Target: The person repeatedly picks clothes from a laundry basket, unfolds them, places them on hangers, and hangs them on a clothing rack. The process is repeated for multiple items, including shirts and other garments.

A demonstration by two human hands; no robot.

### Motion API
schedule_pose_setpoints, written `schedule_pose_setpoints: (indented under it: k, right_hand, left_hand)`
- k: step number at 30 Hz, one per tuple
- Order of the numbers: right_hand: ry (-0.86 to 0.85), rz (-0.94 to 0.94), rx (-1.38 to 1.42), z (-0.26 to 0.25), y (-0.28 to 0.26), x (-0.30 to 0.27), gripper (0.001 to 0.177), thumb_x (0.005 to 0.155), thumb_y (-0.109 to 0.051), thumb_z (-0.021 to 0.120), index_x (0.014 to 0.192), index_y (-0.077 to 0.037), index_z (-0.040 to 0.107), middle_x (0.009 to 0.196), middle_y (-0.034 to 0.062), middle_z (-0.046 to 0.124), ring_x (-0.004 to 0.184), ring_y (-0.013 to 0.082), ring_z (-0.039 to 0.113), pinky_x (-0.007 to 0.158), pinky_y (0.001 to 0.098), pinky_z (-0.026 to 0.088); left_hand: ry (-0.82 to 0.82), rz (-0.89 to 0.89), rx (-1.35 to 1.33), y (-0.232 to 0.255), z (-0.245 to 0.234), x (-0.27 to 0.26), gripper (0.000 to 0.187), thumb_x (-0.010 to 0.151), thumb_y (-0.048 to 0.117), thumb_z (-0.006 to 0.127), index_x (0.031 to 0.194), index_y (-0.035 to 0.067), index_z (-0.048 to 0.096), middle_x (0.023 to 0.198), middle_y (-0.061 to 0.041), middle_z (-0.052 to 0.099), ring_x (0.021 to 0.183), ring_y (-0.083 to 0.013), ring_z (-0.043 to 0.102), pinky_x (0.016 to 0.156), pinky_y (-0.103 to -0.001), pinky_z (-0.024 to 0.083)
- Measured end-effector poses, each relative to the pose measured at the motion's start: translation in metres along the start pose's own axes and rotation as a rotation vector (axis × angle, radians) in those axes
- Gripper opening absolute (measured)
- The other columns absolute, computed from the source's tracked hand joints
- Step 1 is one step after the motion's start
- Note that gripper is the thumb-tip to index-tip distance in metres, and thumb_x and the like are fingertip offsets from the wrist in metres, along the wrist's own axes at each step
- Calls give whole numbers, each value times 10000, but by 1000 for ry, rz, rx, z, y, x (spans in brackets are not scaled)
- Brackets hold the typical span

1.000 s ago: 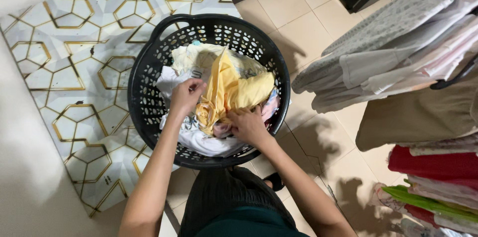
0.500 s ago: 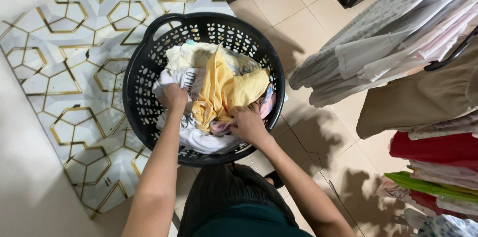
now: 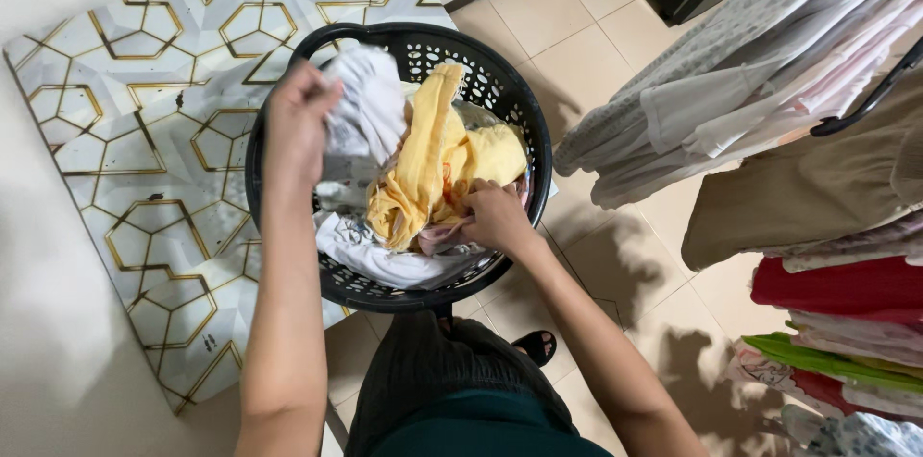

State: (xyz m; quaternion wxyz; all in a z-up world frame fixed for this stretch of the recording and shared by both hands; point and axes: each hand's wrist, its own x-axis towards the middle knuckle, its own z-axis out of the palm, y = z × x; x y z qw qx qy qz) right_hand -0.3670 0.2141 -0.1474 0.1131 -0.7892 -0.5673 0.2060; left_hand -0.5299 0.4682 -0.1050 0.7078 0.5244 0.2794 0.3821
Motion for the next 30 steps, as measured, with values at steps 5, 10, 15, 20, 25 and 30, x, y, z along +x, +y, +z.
schedule_pose_setpoints:
  k: [5, 10, 15, 20, 25, 30]
  right_hand:
    - [-56, 146, 256, -37, -10, 8, 348, 810, -376, 763, 1015, -99, 716, 1118, 86, 699, 1062, 284, 702, 974, 449, 538]
    - [757, -354, 27, -67, -6, 31, 938, 630, -424, 887, 1344, 64, 523, 1273, 325, 555, 1202, 455, 530, 1001, 489, 473]
    - [353, 108, 1143, -63, 24, 41, 599, 943, -239, 724, 1450, 17, 532, 1382, 179, 641, 1261, 286, 627, 1080, 444, 505]
    - [373, 47, 1762, -86, 37, 29, 624, 951, -268, 676, 1490, -68, 432, 1437, 71, 572, 1363, 258, 538, 1170, 461, 436]
    - [420, -151, 1963, -143, 31, 3, 700, 995, -494, 633, 1523, -77, 439, 1485, 111, 563, 1410, 299, 537, 1231, 507, 418]
    - [651, -244, 1922, -171, 42, -31, 684, 1051, -505, 572, 1566, -86, 409, 1551, 111, 530, 1454, 296, 526, 1278, 520, 435]
  left_hand:
    - [-143, 107, -187, 72, 34, -8, 236, 1033, 12, 677, 853, 105, 557, 854, 40, 535, 826, -93, 474, 791, -230, 393]
    - [-377, -263, -90, 81, 105, -40, 30, 922, 140, 680, 936, 121, 698, 1017, -51, 727, 936, -212, 676, 856, -406, 566]
    - [-241, 483, 372, 50, 128, -53, 450, 939, 296, 831, 1271, 77, 620, 1403, -116, 605, 1393, -266, 545, 1222, -435, 452]
    - [-85, 395, 554, -31, 136, -72, 1180, 695, 402, 950, 1589, 41, 270, 1507, -200, 439, 1395, -358, 432, 1180, -517, 380]
    - [-6, 350, 813, -87, 135, -76, 1178, 626, 345, 999, 1539, 52, 316, 1488, -230, 471, 1371, -424, 409, 1125, -611, 339]
    - [76, 234, 937, -78, 141, -52, 745, 729, 144, 905, 1391, 98, 564, 1471, -229, 481, 1330, -428, 432, 1065, -588, 364]
